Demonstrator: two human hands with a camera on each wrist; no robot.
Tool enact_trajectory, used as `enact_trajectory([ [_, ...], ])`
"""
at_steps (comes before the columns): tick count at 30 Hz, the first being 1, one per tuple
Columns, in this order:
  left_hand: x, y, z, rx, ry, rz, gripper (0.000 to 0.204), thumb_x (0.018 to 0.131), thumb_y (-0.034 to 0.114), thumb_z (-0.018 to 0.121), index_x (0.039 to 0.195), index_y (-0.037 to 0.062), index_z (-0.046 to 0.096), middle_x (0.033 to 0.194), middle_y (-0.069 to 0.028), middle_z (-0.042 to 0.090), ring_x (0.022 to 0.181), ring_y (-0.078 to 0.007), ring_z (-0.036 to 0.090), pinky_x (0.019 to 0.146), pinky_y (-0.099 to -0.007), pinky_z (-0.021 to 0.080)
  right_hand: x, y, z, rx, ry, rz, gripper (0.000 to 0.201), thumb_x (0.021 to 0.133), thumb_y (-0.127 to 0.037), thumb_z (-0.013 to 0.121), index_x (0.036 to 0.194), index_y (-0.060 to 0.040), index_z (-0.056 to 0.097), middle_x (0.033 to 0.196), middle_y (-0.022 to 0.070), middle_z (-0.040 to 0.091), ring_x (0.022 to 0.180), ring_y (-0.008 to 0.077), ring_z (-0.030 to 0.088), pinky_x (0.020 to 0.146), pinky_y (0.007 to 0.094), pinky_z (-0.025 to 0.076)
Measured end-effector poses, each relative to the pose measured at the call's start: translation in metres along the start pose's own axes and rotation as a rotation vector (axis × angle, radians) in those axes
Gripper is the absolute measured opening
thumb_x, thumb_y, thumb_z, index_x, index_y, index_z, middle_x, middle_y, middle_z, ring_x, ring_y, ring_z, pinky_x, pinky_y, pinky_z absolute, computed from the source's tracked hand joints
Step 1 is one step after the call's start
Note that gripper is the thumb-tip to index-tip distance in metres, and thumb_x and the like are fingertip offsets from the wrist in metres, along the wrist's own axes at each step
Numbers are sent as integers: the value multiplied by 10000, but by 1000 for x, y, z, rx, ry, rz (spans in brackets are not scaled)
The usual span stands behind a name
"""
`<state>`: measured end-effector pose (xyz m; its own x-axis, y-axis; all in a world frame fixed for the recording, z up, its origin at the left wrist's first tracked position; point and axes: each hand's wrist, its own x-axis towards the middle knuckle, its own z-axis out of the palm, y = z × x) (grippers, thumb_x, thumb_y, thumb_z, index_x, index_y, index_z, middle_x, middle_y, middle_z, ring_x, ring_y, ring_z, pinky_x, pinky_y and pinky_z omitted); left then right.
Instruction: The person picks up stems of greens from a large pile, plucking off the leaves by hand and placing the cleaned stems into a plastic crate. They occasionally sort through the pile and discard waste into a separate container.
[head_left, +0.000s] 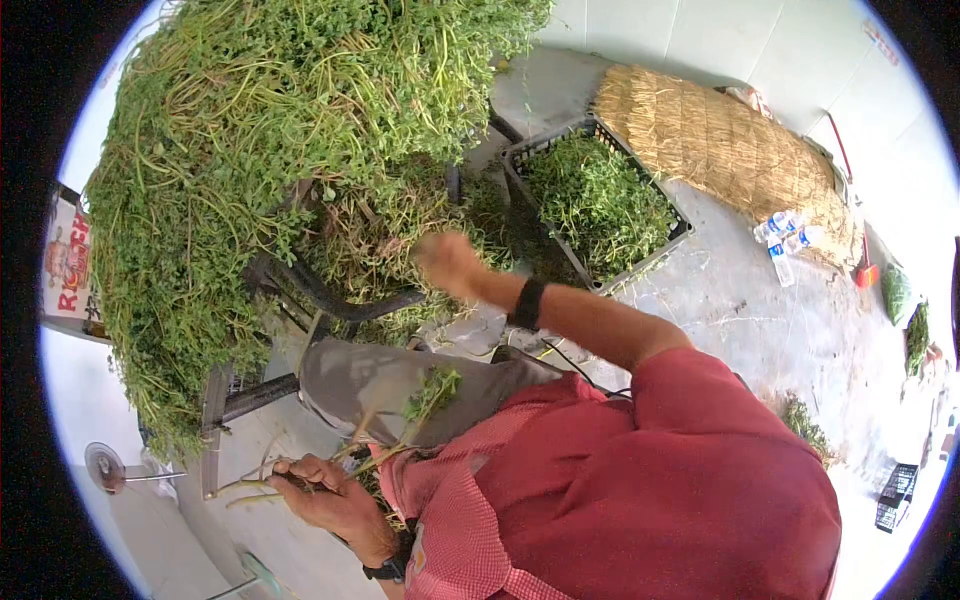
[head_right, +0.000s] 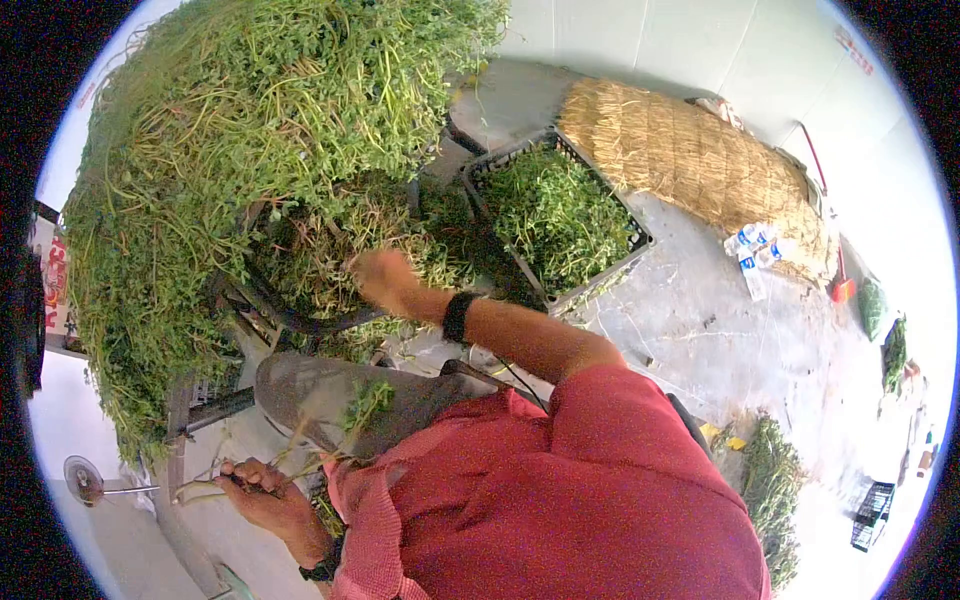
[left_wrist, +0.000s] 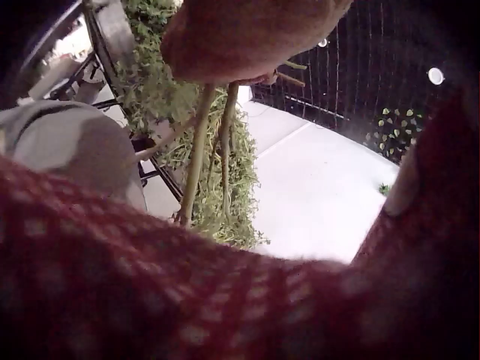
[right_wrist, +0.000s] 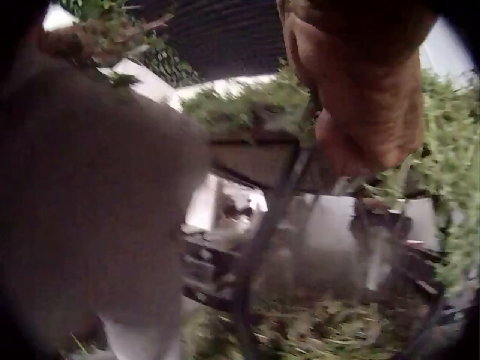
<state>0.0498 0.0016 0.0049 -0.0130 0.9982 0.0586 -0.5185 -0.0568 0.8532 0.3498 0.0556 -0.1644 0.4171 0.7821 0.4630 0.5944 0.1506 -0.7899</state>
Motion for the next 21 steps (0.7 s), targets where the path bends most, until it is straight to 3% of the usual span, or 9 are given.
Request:
enact_trajectory([
  [1, -2, 0, 1, 12, 46, 5, 213, 937, 319, 453, 917, 113, 500, 632, 38, 439, 475, -42, 361, 394, -157, 326, 10, 33, -17, -269, -28, 260, 104, 762, -120, 516, 755, -121, 620, 706, 57, 581, 641, 209, 578, 510, 342, 438],
  [2, -2, -3, 12, -15, 169, -66, 263, 921, 388, 474, 896, 127, 495, 576, 45, 384, 459, -37, 270, 396, -175, 194, 12, 103, -27, -901, -95, 38, 157, 796, -155, 516, 844, -140, 665, 771, 75, 620, 676, 212, 602, 521, 326, 465],
  [5, 1, -11, 5, -12, 116, -110, 252, 933, 375, 454, 890, 130, 500, 586, 46, 395, 462, -34, 284, 393, -172, 206, 6, 180, -115, -669, 45, 725, 257, 799, -287, 525, 847, -77, 664, 808, 115, 656, 739, 254, 645, 628, 358, 524],
  [8, -6, -9, 29, -8, 251, -114, 251, 939, 362, 441, 879, 128, 508, 567, 49, 386, 449, -36, 278, 381, -177, 202, -7, 181, -191, -579, 440, 697, 344, 778, -365, 584, 700, -34, 629, 662, 142, 630, 624, 304, 620, 597, 389, 508],
  [10, -1, -9, 14, -38, 140, -143, 242, 941, 345, 444, 872, 123, 512, 593, 39, 427, 450, -44, 313, 375, -175, 255, 10, 162, -240, 8, 306, 1051, 498, 829, -386, 579, 1153, -9, 551, 886, 208, 644, 745, 289, 645, 657, 412, 505],
  [13, 11, -22, -9, -63, 16, -172, 233, 942, 327, 448, 863, 117, 511, 606, 30, 443, 448, -53, 328, 366, -181, 286, -1, 192, -286, -527, -144, 545, 898, 776, -268, 697, 1423, -68, 106, 1427, 146, 264, 1228, 234, 393, 984, 369, 391],
  [16, 5, -12, 2, -11, 208, -196, 219, 945, 330, 442, 876, 129, 496, 622, 39, 359, 479, -51, 278, 383, -192, 226, 18, 158, -291, -189, -360, 617, 526, 955, -278, 359, 1387, -22, 203, 1402, 149, 318, 1255, 234, 358, 1037, 358, 315],
  [18, 6, -12, 2, -126, 60, -183, 226, 956, 313, 414, 904, 116, 511, 670, 19, 455, 525, -60, 352, 393, -192, 266, 36, 81, -241, 78, 67, 926, 523, 945, -346, 380, 1312, 24, 328, 1227, 182, 513, 1077, 278, 524, 952, 368, 411],
  [21, 2, -12, 8, -83, 114, -118, 245, 961, 316, 397, 928, 106, 520, 731, -15, 536, 567, -80, 410, 396, -196, 300, 42, 88, -205, 550, -267, 631, 484, 819, -270, 618, 1201, 6, 506, 1025, 111, 629, 832, 190, 624, 689, 315, 524],
])
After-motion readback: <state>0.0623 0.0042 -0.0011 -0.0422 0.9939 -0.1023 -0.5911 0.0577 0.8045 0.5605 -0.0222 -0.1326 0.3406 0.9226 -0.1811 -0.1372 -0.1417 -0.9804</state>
